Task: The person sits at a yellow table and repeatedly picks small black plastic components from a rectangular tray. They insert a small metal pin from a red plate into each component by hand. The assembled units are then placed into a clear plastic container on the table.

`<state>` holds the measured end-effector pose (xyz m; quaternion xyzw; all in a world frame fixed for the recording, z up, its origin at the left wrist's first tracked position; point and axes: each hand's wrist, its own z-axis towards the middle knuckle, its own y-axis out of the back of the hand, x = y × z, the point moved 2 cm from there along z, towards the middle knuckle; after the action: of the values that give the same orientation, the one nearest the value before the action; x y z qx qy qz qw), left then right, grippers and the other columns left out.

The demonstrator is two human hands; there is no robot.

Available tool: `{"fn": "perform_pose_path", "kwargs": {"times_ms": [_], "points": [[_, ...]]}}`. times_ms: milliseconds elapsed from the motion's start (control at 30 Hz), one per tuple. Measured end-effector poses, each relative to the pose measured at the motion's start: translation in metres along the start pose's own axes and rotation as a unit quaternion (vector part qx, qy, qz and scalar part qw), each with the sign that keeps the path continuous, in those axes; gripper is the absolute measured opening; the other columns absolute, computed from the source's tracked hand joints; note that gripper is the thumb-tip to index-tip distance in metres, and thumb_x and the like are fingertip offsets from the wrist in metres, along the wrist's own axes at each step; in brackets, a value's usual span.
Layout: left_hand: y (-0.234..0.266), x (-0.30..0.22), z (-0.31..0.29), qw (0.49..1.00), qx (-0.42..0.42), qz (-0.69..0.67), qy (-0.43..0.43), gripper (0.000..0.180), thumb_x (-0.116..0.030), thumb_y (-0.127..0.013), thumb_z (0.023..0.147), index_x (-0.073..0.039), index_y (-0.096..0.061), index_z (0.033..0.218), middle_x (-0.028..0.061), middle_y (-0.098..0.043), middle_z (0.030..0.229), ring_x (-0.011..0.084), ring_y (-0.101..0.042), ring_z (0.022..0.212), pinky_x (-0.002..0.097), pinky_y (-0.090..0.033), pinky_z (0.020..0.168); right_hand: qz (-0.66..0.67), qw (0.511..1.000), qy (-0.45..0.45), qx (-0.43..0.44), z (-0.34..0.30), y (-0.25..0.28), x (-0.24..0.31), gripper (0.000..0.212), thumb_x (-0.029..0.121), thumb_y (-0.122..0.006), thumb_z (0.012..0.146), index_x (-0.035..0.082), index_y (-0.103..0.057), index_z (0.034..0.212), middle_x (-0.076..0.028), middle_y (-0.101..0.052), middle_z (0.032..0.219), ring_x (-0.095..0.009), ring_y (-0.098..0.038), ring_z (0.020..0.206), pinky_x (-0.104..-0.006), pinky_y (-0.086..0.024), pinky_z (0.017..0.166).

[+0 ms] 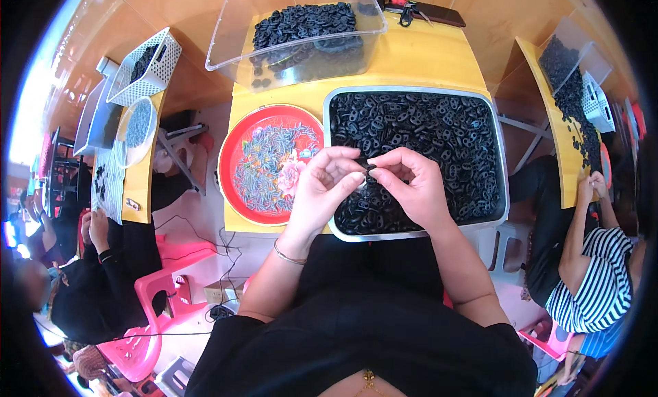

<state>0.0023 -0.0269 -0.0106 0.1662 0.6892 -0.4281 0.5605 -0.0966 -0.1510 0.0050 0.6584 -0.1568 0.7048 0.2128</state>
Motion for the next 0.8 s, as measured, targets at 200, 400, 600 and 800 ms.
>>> {"fn": "perform_pose_path", "kwargs": {"times_ms": [200, 400, 600, 800], "points": [[0.0023, 0.0053, -0.0007, 0.999, 0.018, 0.043, 0.027, 0.011, -0.012, -0.056, 0.089, -0.002, -0.056, 0.09, 0.0014, -0.06, 0.077, 0.0054, -0.055, 0.071, 0.0195, -0.045, 0.065, -0.012, 1.0, 0.024, 0.001, 0.0003, 0.0019, -0.0005, 0.013, -0.001, -0.063, 0.078, 0.001, -0.064, 0.091, -0.004, -0.063, 0.08, -0.008, -0.06, 0.071, -0.021, -0.048, 0.064], [0.0042, 0.0059, -0.0022, 0.998, 0.019, 0.056, 0.031, 0.01, -0.011, -0.055, 0.089, -0.002, -0.058, 0.087, 0.0005, -0.06, 0.075, 0.0047, -0.055, 0.069, 0.0191, -0.044, 0.064, -0.032, 0.999, 0.029, 0.012, -0.0003, 0.0013, 0.0007, 0.012, -0.001, -0.063, 0.079, 0.0, -0.064, 0.091, -0.004, -0.063, 0.081, -0.008, -0.06, 0.072, -0.0207, -0.047, 0.065], [0.0014, 0.0056, -0.005, 0.998, 0.003, 0.054, 0.008, 0.004, -0.005, -0.058, 0.086, -0.001, -0.058, 0.088, -0.001, -0.059, 0.075, 0.0033, -0.053, 0.07, 0.0179, -0.043, 0.063, -0.05, 0.998, 0.047, 0.003, -0.0001, -0.0007, 0.0024, 0.012, -0.001, -0.065, 0.076, 0.0, -0.064, 0.088, -0.006, -0.063, 0.078, -0.009, -0.06, 0.067, -0.0214, -0.048, 0.061], [0.0008, 0.004, -0.007, 0.983, -0.014, 0.164, -0.076, 0.005, 0.001, -0.059, 0.084, 0.0, -0.058, 0.089, -0.0011, -0.059, 0.076, 0.0026, -0.053, 0.07, 0.0172, -0.042, 0.062, -0.022, 0.999, 0.008, 0.025, 0.0, 0.0, -0.003, 0.011, 0.0, -0.065, 0.076, 0.001, -0.064, 0.087, -0.005, -0.063, 0.078, -0.007, -0.06, 0.068, -0.0211, -0.048, 0.062]]}}
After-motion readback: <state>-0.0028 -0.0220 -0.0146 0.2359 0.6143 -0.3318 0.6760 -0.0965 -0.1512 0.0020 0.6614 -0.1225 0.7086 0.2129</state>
